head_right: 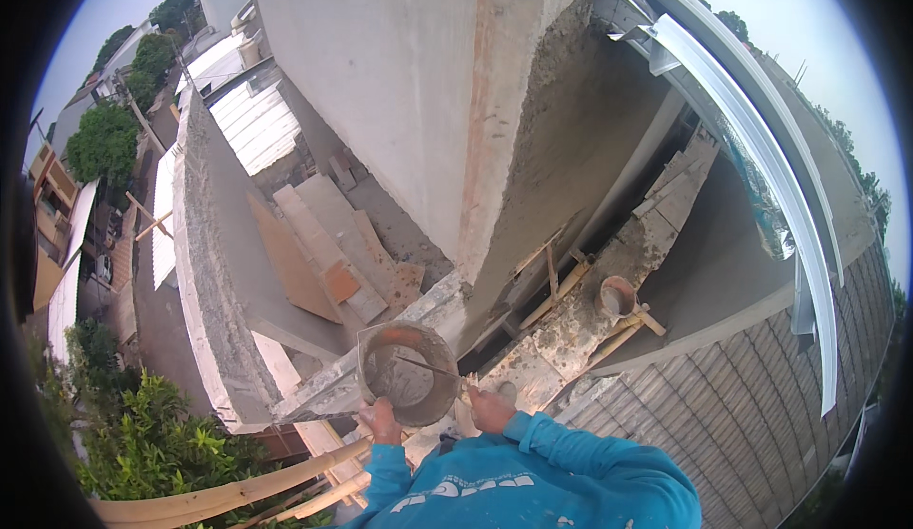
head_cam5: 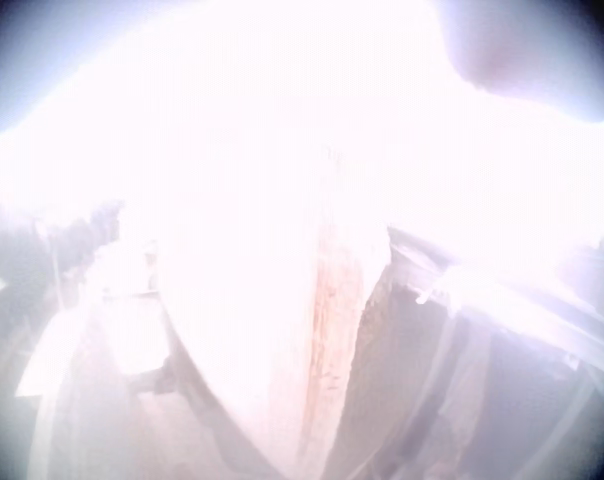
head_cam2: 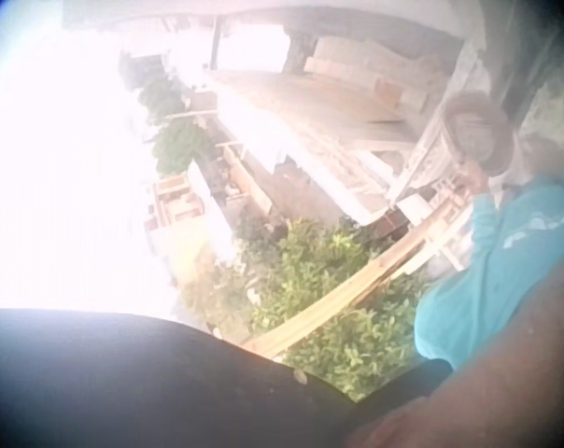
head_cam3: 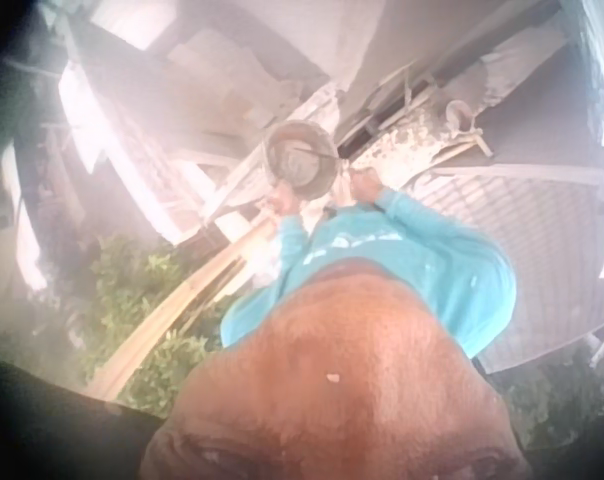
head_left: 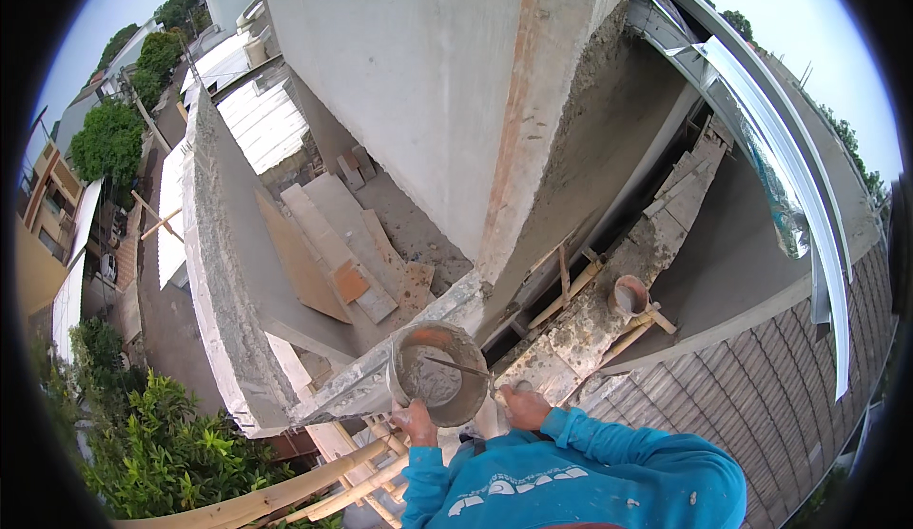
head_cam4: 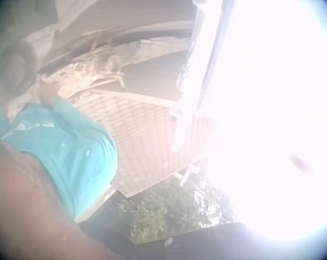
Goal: The person scoops cement from a bucket with a trowel and applies it to a wall surface, smoothing it with the trowel and a straightedge. The person works on a vertical wall section from a first-person perspective, repeatedly loading and spreading the material.
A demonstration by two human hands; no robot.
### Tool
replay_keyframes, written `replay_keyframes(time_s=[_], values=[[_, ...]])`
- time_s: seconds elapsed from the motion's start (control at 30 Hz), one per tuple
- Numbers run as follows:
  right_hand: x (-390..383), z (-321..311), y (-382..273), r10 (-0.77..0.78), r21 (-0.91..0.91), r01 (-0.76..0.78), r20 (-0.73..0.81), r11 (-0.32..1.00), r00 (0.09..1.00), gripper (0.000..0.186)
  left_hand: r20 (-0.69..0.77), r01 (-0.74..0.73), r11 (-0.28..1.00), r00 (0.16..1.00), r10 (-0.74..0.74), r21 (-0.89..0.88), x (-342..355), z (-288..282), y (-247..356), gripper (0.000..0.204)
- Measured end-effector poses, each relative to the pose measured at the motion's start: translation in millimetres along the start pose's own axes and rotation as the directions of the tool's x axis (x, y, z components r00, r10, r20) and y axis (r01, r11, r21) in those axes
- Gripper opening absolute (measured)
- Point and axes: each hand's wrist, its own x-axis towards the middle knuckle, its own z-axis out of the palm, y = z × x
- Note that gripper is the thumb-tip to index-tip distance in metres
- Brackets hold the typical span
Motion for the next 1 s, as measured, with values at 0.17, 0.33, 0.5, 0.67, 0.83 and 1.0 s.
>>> replay_keyframes(time_s=[0.17,0.33,0.5,0.67,0.83,1.0], values=[[34.9,-0.3,-20.8,0.020,-0.017,-0.019,0.006,1.000,1.000,0.049,0.079,-0.104,0.915,0.994,0.079,0.389,-5.7,35.8,11.5,0.075],[23.1,-35.6,-9.5,-0.075,-0.067,0.095,0.249,0.993,0.965,0.042,0.107,-0.058,0.971,0.994,0.034,0.230,0.3,47.7,35.4,0.072],[43.0,-49.1,-27.7,-0.065,-0.014,0.063,-0.197,0.998,0.978,0.044,0.158,-0.126,0.964,0.983,0.090,0.232,7.5,67.4,49.6,0.069],[32.0,-53.4,-38.6,-0.104,-0.067,0.110,0.097,0.992,0.990,0.047,0.130,-0.078,0.981,0.990,0.056,0.176,17.5,78.2,55.9,0.067],[33.9,-92.3,-12.2,-0.100,0.032,0.100,-0.016,0.994,0.995,0.044,0.150,-0.151,0.967,0.981,0.121,0.207,11.7,92.1,67.4,0.068],[55.1,-118.5,6.1,-0.059,0.464,-0.181,0.456,0.867,0.888,0.039,0.260,-0.332,0.883,0.932,0.253,0.331,0.1,108.1,82.2,0.069]])
